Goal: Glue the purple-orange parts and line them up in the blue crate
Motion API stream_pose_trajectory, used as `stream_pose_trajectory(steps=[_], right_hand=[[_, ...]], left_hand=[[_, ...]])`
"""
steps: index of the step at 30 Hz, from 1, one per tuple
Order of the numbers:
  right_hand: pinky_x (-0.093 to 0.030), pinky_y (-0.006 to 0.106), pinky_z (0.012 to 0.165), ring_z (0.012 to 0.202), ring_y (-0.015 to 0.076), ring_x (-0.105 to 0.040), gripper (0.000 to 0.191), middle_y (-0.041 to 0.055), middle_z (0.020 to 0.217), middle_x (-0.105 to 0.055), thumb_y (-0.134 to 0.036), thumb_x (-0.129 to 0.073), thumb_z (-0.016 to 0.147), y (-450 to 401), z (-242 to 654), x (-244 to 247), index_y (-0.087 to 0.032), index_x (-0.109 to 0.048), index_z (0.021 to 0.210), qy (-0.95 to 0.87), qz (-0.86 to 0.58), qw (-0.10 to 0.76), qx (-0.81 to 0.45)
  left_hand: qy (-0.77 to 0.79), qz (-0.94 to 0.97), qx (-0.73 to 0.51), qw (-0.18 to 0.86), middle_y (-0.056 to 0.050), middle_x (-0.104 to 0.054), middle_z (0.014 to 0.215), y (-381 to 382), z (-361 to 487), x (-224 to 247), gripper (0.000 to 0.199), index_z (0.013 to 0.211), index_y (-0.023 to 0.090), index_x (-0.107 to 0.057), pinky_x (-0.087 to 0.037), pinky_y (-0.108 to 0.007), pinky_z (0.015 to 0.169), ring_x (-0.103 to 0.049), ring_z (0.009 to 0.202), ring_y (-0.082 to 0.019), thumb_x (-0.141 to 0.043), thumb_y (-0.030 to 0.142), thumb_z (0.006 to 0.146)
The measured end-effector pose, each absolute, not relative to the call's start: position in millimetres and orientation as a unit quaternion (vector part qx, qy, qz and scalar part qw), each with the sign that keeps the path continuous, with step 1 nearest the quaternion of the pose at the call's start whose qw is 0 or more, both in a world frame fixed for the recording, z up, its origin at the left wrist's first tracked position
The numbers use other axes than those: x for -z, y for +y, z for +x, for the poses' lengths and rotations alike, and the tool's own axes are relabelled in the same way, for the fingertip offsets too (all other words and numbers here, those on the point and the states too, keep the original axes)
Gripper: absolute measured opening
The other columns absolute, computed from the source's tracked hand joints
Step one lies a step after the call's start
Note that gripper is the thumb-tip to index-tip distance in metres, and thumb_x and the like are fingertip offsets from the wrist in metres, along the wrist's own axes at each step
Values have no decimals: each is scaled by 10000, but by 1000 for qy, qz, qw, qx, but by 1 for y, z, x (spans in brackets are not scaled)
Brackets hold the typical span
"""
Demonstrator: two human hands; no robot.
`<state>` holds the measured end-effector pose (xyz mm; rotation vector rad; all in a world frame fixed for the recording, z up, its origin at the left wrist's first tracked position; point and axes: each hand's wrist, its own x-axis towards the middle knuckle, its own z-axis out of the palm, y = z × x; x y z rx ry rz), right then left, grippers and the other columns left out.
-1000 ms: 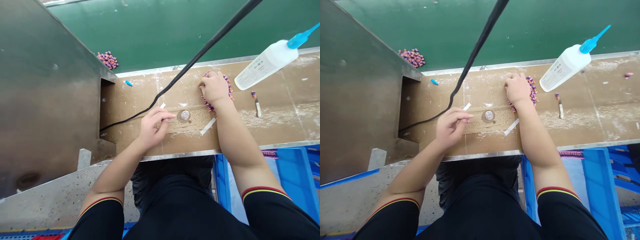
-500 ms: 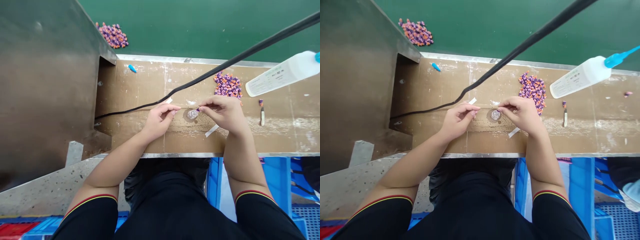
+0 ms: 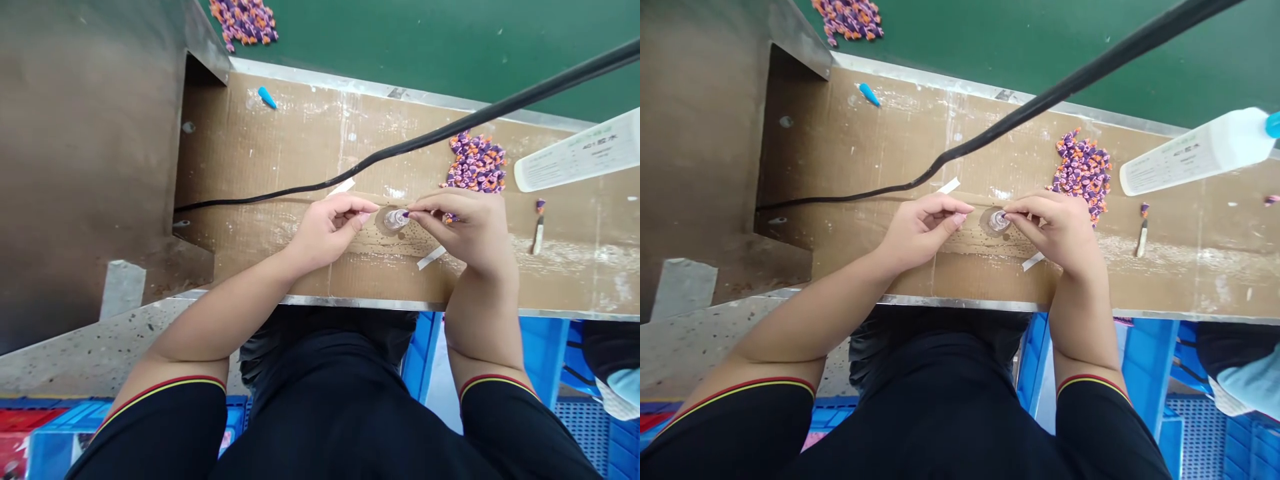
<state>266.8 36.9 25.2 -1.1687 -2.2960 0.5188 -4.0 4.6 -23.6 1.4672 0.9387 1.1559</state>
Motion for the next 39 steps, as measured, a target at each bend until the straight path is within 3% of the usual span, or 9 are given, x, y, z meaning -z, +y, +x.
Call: stream_pose_trajectory(steps=[14, 17, 20, 24, 28, 30, 33, 34, 39], right_hand=[[-627, 406, 650, 714, 223, -764, 133, 2, 961, -865, -389, -744, 1059, 34, 264, -29, -366, -838, 969, -840, -446, 248, -183], [-653, 430, 710, 807, 252, -803, 119, 27, 991, -865, -393, -740, 1066, 34, 262, -29, -362, -844, 1019, -831, -448, 287, -166], [-670, 445, 765, 880, 270, -821, 129, 46, 990, -860, -405, -732, 1075, 32, 258, -27, -344, -841, 1043, -818, -449, 327, -148], [-664, 436, 712, 805, 257, -803, 191, 38, 923, -841, -453, -690, 1103, 26, 254, -21, -348, -822, 1013, -794, -473, 356, -135], [-634, 420, 668, 721, 239, -782, 129, 2, 867, -812, -409, -675, 1118, 18, 252, -18, -400, -803, 1132, -729, -430, 532, -5], [-630, 428, 671, 728, 249, -784, 127, 10, 862, -812, -403, -681, 1114, 15, 254, -20, -404, -806, 1138, -736, -441, 512, 36], [-624, 396, 646, 709, 227, -777, 110, 13, 852, -824, -359, -723, 1082, 12, 254, -25, -358, -822, 1034, -809, -470, 351, -32], [-624, 379, 636, 697, 213, -772, 98, 10, 853, -828, -343, -743, 1067, 12, 252, -25, -341, -822, 1009, -814, -466, 342, -63], [-662, 325, 651, 762, 190, -808, 38, 15, 938, -852, -289, -809, 1024, 7, 225, -13, -295, -816, 1060, -750, -417, 484, -174]], left_hand=[[398, 584, -473, 526, -83, -819, 1072, 2, -2, 22, 176, 1125, 185, -833, -647, -310, 821, -754, 897, -163, -780, 290, 994], [418, 543, -477, 551, -63, -797, 966, 1, -1, 23, 298, 1212, 170, -802, -654, -284, 792, -740, 817, -139, -835, 345, 974], [420, 511, -494, 565, -57, -792, 913, 1, 0, 23, 321, 1159, 156, -817, -664, -264, 761, -733, 759, -121, -879, 391, 950], [412, 514, -495, 567, -53, -801, 914, 2, 1, 22, 297, 1133, 190, -867, -663, -256, 735, -718, 743, -110, -886, 423, 951], [412, 500, -495, 579, -80, -824, 1009, 2, 0, 23, 310, 1138, 179, -868, -702, -283, 822, -772, 833, -136, -899, 419, 944], [420, 482, -498, 587, -82, -824, 999, 2, 0, 23, 364, 1188, 163, -847, -712, -292, 836, -786, 832, -141, -921, 405, 926], [446, 445, -498, 596, -78, -819, 951, 3, -1, 21, 445, 1174, 140, -825, -714, -291, 812, -793, 799, -146, -963, 441, 877], [450, 438, -497, 599, -78, -817, 933, 3, 0, 20, 439, 1125, 136, -826, -708, -282, 796, -793, 792, -147, -967, 462, 867], [450, 410, -491, 623, -59, -794, 814, 4, 3, 13, 443, 957, 146, -820, -646, -226, 660, -779, 730, -145, -1004, 516, 797]])
